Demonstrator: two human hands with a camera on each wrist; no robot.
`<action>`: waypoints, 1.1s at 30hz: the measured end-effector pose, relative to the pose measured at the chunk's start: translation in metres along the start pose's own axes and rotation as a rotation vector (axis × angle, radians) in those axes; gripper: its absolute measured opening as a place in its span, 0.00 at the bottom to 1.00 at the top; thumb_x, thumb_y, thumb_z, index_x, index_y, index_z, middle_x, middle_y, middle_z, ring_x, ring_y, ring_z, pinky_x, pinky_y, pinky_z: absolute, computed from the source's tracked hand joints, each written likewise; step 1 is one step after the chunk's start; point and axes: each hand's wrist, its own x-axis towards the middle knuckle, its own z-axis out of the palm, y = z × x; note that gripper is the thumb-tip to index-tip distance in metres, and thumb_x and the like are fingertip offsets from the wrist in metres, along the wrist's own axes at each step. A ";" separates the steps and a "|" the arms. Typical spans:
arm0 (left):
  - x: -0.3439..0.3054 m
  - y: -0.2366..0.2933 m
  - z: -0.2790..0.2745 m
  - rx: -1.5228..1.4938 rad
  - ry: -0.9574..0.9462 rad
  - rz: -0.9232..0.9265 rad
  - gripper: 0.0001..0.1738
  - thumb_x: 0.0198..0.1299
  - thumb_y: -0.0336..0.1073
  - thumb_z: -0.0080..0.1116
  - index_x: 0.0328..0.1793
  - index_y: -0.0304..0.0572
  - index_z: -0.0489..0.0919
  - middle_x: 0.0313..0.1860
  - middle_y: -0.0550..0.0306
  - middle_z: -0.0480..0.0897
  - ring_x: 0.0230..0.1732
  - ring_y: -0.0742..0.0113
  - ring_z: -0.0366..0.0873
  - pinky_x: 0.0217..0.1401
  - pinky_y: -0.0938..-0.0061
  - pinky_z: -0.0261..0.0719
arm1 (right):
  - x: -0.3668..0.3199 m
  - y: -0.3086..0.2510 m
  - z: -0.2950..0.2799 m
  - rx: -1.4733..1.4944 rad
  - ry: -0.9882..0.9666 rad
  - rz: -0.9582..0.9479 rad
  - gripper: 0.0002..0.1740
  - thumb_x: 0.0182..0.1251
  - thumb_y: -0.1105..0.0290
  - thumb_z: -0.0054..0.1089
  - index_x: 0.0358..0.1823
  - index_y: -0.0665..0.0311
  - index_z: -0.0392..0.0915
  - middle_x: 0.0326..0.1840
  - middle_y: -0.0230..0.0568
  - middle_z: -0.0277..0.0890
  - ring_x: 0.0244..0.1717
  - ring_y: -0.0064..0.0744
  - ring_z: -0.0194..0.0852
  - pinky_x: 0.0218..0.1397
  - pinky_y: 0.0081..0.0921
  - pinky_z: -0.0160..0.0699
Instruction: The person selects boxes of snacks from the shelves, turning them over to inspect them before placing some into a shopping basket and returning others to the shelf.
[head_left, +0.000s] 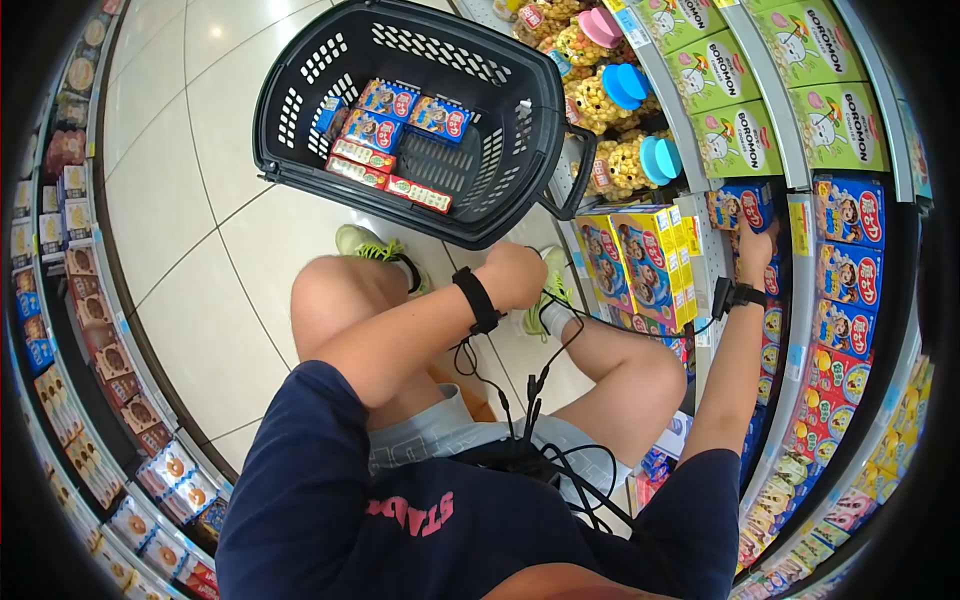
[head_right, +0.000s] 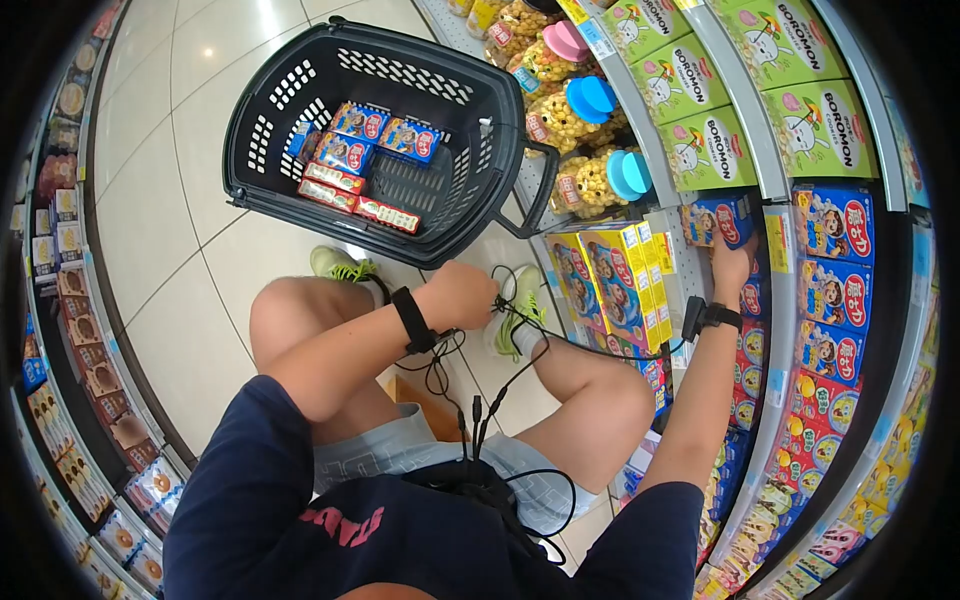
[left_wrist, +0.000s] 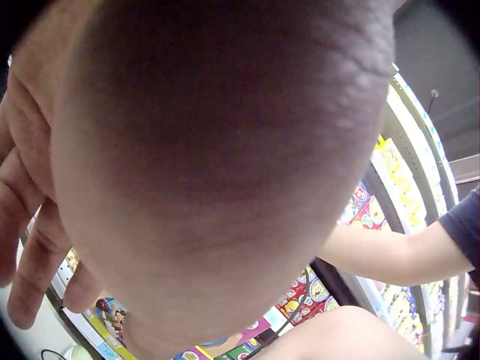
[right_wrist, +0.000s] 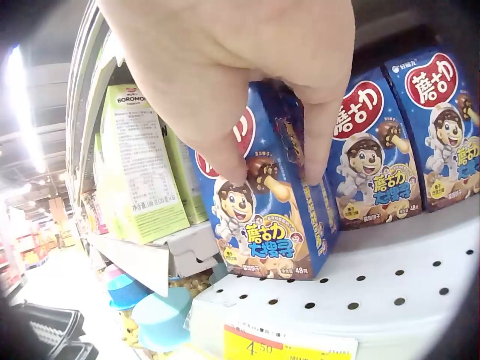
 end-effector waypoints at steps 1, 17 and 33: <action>0.000 0.000 0.000 0.004 0.013 -0.003 0.13 0.53 0.42 0.62 0.36 0.41 0.86 0.33 0.48 0.87 0.37 0.47 0.86 0.39 0.57 0.83 | -0.002 -0.003 -0.001 -0.003 -0.002 -0.002 0.54 0.55 0.46 0.73 0.73 0.75 0.59 0.71 0.64 0.66 0.72 0.57 0.65 0.72 0.38 0.66; -0.017 -0.003 -0.014 -0.005 0.070 0.035 0.09 0.54 0.34 0.57 0.36 0.43 0.87 0.34 0.49 0.88 0.37 0.51 0.88 0.36 0.59 0.80 | -0.101 -0.272 -0.077 0.880 -0.700 -0.138 0.15 0.73 0.68 0.60 0.56 0.67 0.78 0.43 0.35 0.81 0.46 0.23 0.80 0.51 0.23 0.81; -0.096 -0.103 -0.089 -0.177 0.306 -0.477 0.09 0.56 0.41 0.61 0.30 0.48 0.88 0.30 0.54 0.86 0.35 0.56 0.86 0.41 0.60 0.78 | -0.157 -0.437 0.365 0.739 -1.301 0.867 0.34 0.66 0.48 0.62 0.64 0.64 0.69 0.58 0.49 0.74 0.60 0.46 0.73 0.67 0.57 0.71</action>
